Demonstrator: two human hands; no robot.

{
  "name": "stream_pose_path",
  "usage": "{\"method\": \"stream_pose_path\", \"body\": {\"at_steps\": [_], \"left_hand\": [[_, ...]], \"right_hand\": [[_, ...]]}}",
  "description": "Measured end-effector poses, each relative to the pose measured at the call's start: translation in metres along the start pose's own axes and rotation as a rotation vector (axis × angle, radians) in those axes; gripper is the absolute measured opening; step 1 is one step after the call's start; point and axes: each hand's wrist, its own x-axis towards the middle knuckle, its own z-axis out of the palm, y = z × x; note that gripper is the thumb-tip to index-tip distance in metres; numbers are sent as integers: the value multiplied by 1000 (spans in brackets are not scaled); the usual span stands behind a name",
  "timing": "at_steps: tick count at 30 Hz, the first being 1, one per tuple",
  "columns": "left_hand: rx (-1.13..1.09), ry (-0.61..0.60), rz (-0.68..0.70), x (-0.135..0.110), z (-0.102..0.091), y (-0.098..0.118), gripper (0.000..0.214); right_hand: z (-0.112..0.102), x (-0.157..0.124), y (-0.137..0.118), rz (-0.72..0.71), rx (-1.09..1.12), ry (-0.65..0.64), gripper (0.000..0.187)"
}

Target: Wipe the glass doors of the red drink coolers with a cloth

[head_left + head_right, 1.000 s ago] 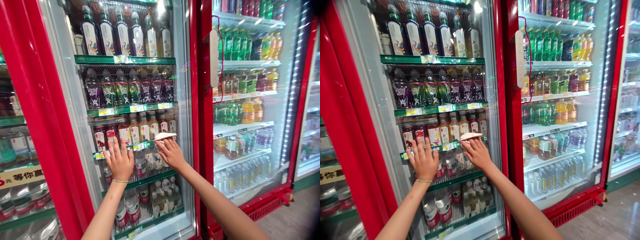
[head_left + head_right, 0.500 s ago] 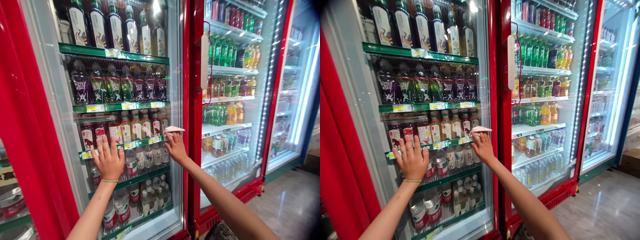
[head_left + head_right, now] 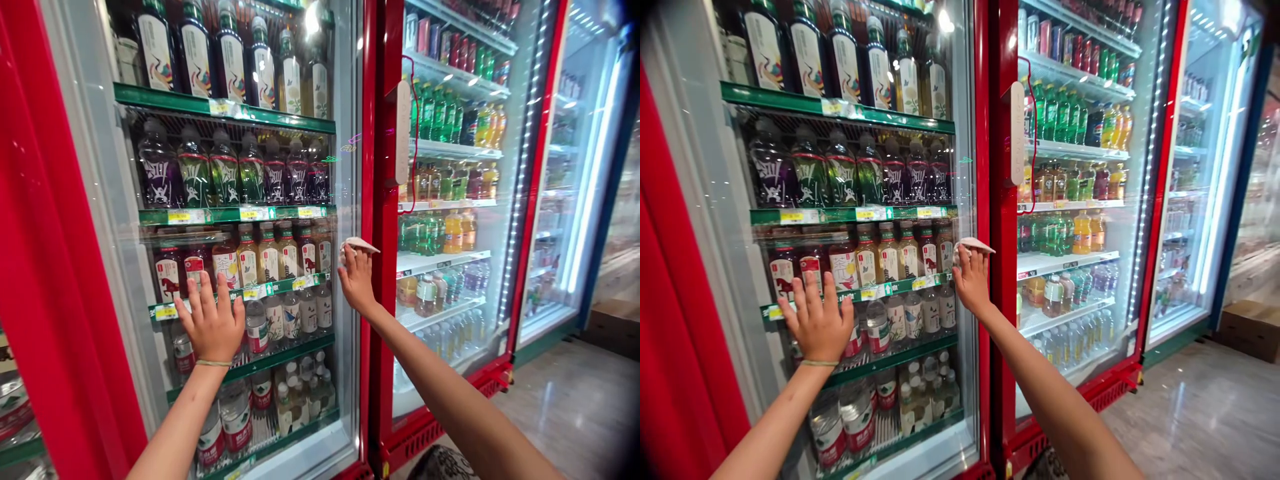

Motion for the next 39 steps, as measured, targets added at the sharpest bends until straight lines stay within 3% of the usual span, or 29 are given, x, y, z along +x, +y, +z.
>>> {"method": "stream_pose_path", "body": {"at_steps": [2,4,6,9,11,13,16,18,21,23,25,27,29,32,34,36,38,39], "left_hand": [[-18,-8,-17,0,0,1,70],[-31,-18,-30,0,0,1,68],[-31,-23,-30,0,-2,0,67],[-16,-22,-11,1,-4,0,66],[-18,-14,-12,1,-3,0,65],[-35,-4,-38,0,-2,1,64],[-53,-3,-66,-1,0,2,62],[-57,-10,-67,-1,0,2,62],[-67,-30,-64,-1,-3,-1,62],[-67,-46,-54,-1,-5,-2,61],[-57,-49,-42,-2,-5,-3,60],[-37,-31,-35,-2,-4,-2,60],[-8,-6,-21,-3,-2,-1,61],[10,-14,-17,-4,-3,-1,62],[-3,-43,-23,-4,-5,-2,61],[-3,-52,-11,-4,-7,-3,58],[18,-25,22,-4,-8,-3,58],[32,-5,37,-4,-8,-3,58]], "right_hand": [[0,16,-16,26,14,39,65],[2,18,-37,-42,5,17,66],[4,4,-49,-186,-19,-57,64],[3,-24,-36,-319,-41,-144,56],[1,-28,-18,-217,-38,-115,54],[-1,-15,-9,-35,-19,-21,58],[-1,17,-38,88,27,73,64],[1,26,-78,4,28,22,62],[3,10,-125,-277,-1,-102,61],[3,-10,-128,-455,-1,-155,62],[1,-23,-110,-512,-1,-167,59],[-1,-21,-87,-401,-7,-115,54],[-2,-7,-78,-190,20,-16,53],[-2,13,-98,-41,102,60,56],[1,12,-120,-159,120,23,56],[3,-1,-136,-364,119,-7,52],[4,-11,-140,-516,134,31,46],[4,-12,-139,-522,149,70,43]]}}
